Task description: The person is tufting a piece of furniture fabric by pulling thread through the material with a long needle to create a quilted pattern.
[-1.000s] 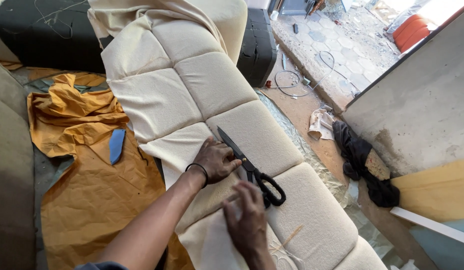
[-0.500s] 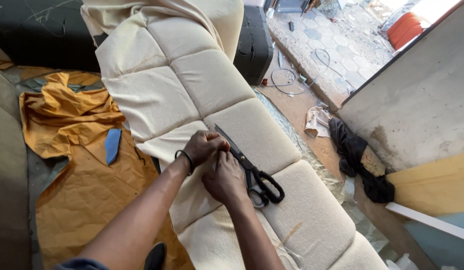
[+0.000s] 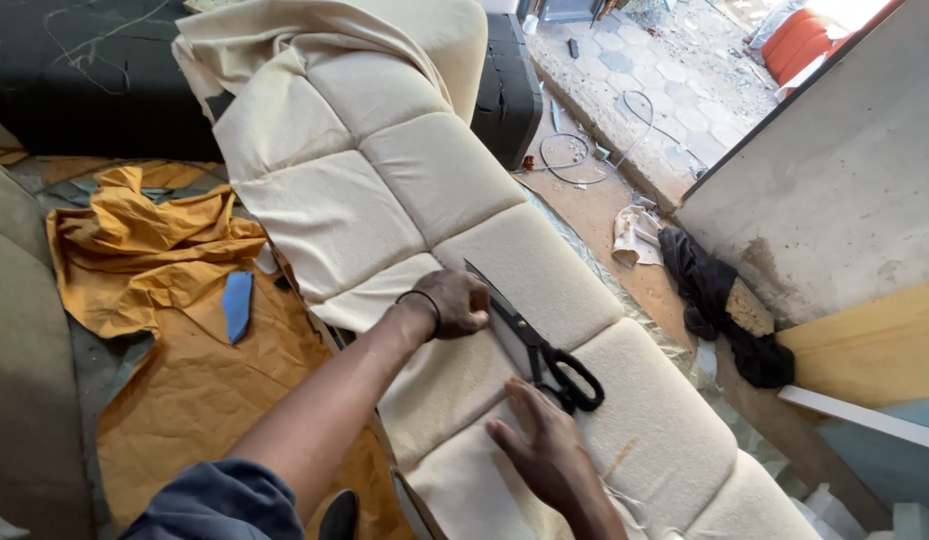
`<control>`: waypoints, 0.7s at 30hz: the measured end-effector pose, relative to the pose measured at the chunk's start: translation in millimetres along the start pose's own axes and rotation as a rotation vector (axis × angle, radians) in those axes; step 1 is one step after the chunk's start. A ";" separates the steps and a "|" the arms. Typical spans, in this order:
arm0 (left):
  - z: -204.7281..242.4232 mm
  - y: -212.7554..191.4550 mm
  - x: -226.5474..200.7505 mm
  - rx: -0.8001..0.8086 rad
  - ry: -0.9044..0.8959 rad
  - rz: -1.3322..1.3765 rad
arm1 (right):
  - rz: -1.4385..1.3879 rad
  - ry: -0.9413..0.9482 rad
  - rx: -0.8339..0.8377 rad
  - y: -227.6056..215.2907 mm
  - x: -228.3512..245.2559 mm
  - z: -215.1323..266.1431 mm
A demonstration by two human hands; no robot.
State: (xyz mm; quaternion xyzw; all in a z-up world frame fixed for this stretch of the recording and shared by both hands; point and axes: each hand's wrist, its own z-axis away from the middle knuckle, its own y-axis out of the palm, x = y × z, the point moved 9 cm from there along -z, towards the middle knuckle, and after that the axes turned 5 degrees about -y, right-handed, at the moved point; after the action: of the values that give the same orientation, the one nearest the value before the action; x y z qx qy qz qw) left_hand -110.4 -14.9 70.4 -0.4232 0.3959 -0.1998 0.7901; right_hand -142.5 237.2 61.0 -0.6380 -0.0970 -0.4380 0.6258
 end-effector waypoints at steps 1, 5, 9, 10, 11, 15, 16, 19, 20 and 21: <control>-1.2 -1.7 0.3 -0.007 0.003 -0.008 | -0.003 -0.006 -0.008 -1.5 5.9 -1.3; -20.4 35.4 1.4 0.038 0.234 -0.276 | -0.092 0.238 -0.018 1.4 7.5 -12.7; -24.9 61.1 5.8 -0.039 0.355 -0.373 | 0.201 0.273 -0.063 12.2 13.4 -58.3; -23.6 63.8 9.2 -0.026 0.360 -0.374 | 0.195 0.285 -0.060 16.4 26.2 -67.0; -24.8 60.7 12.1 -0.051 0.362 -0.303 | 0.215 0.264 -0.043 20.4 41.1 -79.6; -21.0 43.8 21.5 -0.169 0.455 -0.075 | 0.358 0.148 -0.158 38.3 53.4 -118.4; -21.2 40.7 26.9 -0.160 0.457 -0.078 | 0.352 0.155 -0.157 35.2 48.5 -108.0; -20.5 20.1 40.5 -0.237 0.517 -0.040 | 0.250 0.233 -0.176 16.2 30.1 -54.3; -21.0 13.4 50.5 -0.259 0.510 -0.048 | -0.008 0.311 -0.188 9.2 20.8 -21.5; -27.9 -0.1 57.0 -0.295 0.510 -0.058 | -0.262 0.374 -0.211 -1.7 14.1 5.5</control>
State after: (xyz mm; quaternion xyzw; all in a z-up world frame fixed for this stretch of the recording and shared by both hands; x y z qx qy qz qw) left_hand -97.9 -66.3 35.3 -0.4808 0.5941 -0.2625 0.5890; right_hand -132.8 236.4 72.8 -0.5897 -0.0153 -0.6336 0.5006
